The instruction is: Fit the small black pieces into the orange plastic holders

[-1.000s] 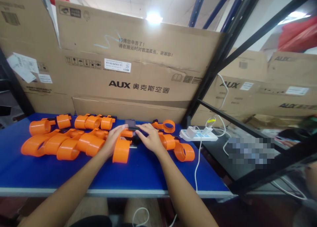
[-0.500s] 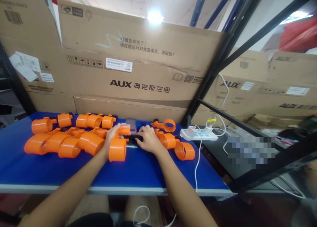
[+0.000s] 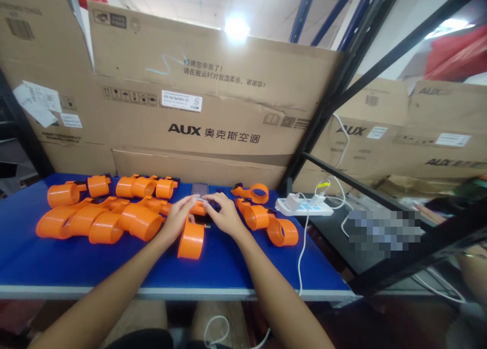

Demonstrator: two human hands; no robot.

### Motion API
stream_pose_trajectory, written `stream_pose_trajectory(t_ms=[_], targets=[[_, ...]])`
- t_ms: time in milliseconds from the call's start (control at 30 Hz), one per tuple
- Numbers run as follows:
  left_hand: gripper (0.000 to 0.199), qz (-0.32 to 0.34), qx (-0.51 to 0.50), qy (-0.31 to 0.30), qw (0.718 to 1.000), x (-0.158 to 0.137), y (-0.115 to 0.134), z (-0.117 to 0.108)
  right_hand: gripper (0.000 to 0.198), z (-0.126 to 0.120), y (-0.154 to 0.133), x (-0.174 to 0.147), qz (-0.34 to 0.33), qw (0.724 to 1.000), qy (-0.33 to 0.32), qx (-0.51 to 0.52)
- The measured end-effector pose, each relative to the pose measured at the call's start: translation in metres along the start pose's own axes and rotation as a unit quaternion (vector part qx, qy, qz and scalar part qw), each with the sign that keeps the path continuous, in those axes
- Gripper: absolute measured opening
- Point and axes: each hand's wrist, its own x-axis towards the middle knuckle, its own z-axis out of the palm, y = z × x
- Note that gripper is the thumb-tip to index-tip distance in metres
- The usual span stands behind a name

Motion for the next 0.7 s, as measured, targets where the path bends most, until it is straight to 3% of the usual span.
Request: stream_pose_trajectory(t_ms=[133, 433, 700], targets=[[0.057, -0.008, 0.007, -0.018, 1.000, -0.002, 0.003, 0.000, 0.018, 0.000, 0.001, -0.001, 0.022, 1.000, 0.012, 0.007], [0.035, 0.074, 0.038, -0.024, 0.996, -0.004, 0.008, 0.003, 0.013, -0.005, -0.002, 0.001, 0.026, 0.999, 0.025, 0.013], [0.042, 0.038, 0.010, 0.007, 0.999, -0.005, 0.005, -0.005, 0.017, -0.019, -0.001, 0.001, 0.027, 0.999, 0.012, 0.030]])
